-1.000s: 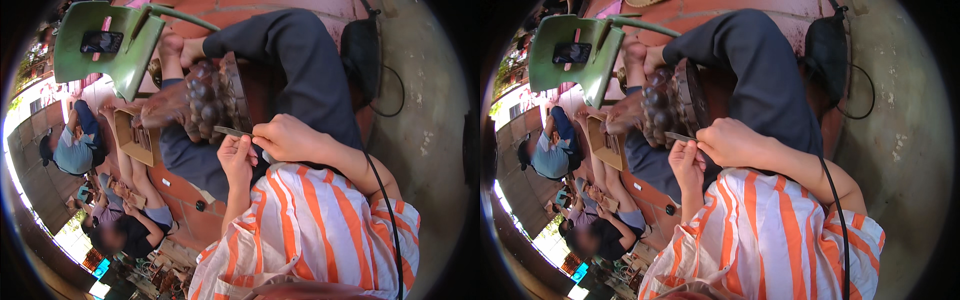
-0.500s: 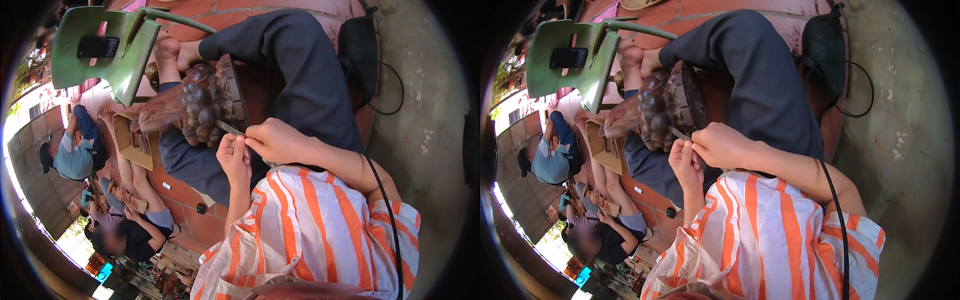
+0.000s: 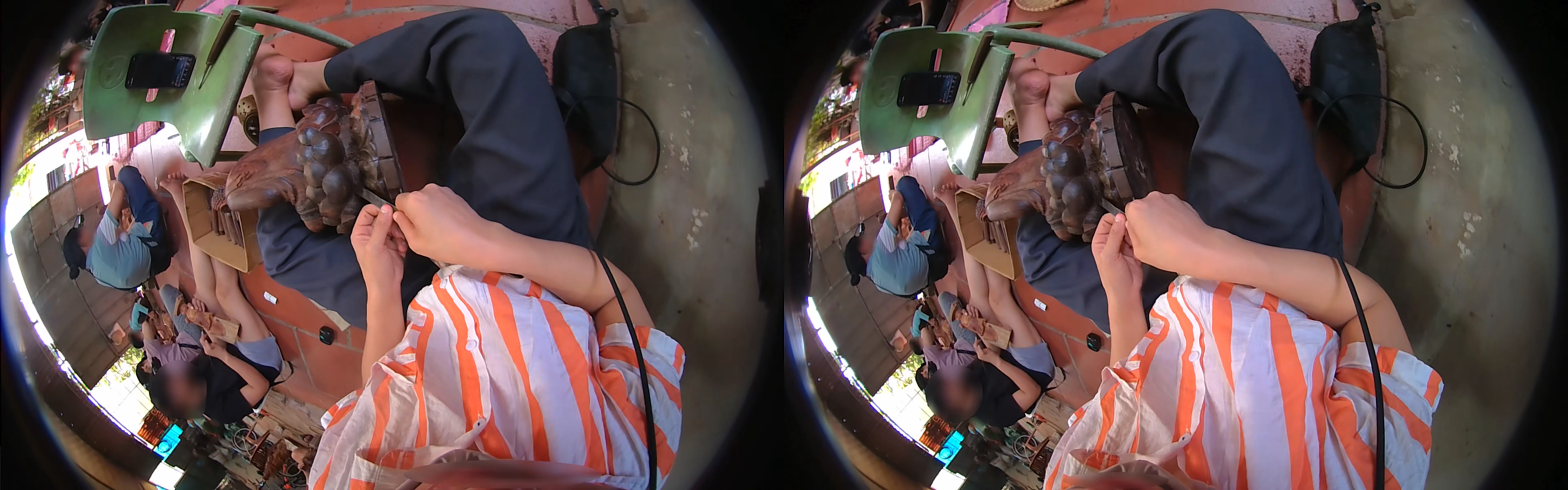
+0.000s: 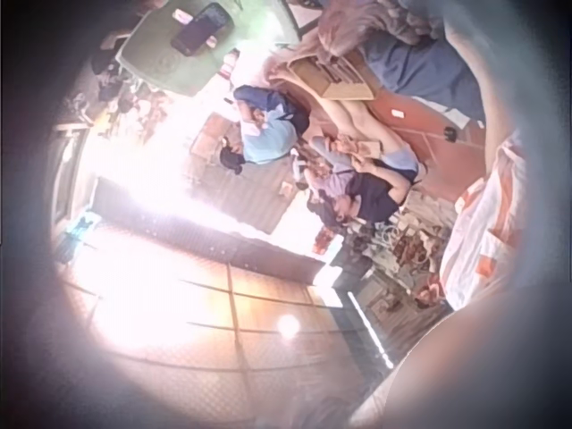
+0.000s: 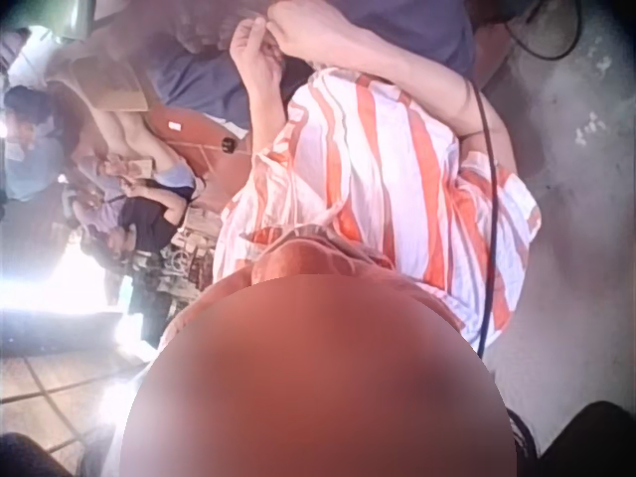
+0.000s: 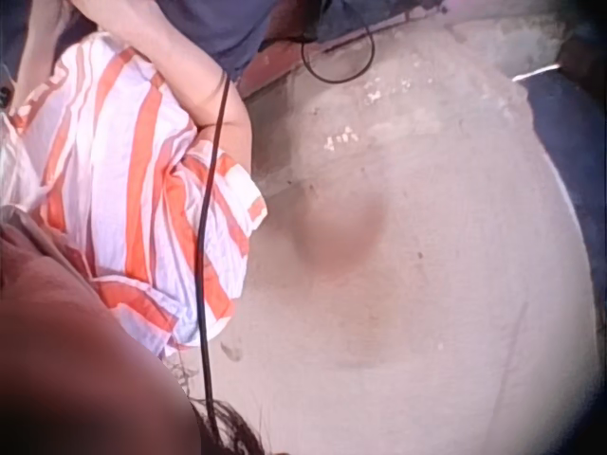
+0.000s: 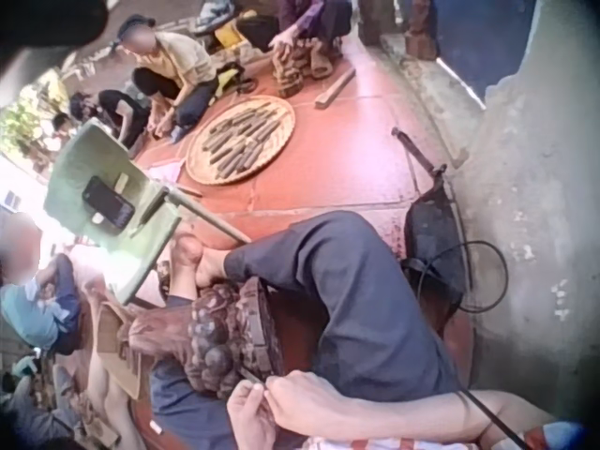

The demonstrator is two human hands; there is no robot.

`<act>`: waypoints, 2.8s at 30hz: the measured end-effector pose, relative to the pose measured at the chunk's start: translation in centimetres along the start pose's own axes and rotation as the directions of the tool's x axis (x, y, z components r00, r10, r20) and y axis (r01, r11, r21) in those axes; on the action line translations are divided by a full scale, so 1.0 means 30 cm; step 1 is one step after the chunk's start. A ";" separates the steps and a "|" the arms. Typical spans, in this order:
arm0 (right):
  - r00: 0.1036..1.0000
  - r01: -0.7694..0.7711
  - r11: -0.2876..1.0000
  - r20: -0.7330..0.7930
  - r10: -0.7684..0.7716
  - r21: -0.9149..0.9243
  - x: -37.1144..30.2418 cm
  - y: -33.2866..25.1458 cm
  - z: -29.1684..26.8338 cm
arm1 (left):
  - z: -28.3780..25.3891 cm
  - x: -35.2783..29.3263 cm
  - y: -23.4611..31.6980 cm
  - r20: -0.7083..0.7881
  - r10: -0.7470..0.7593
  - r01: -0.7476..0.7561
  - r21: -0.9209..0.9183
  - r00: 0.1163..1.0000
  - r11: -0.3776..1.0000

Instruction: The person carves a wooden object shaped like a cluster of grapes using a small knife. They hold the object on their lap and use the tool to refine the surface details of the grape shapes.

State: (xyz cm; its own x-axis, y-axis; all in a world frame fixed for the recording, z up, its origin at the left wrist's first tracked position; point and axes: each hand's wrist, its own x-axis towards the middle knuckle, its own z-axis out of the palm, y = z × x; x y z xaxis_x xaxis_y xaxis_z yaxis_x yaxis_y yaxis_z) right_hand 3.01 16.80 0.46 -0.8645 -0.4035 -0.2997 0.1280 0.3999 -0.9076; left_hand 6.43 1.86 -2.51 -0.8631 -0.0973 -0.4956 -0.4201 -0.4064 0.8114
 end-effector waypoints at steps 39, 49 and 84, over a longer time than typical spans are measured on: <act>0.983 0.184 0.980 -0.030 -0.183 0.081 -0.053 0.025 -0.059 | 0.022 -0.056 0.025 0.074 0.021 -0.028 0.094 0.997 0.995; 0.981 0.192 0.974 -0.024 -0.191 0.117 -0.037 0.012 -0.018 | -0.002 -0.033 0.016 0.022 0.105 -0.106 0.080 0.994 0.991; 0.982 0.065 0.973 -0.188 -0.023 0.221 -0.043 0.060 0.098 | -0.007 -0.029 -0.016 -0.055 0.050 -0.042 0.139 0.997 0.989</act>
State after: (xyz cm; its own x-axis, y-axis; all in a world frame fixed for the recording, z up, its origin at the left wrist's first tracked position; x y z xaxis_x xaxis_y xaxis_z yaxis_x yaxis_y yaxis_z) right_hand 5.77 15.61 -1.66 -0.9433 -0.2503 -0.2178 0.1754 0.1811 -0.9677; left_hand 7.44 1.94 -2.53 -0.8664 -0.1675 -0.4704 -0.4181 -0.2716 0.8669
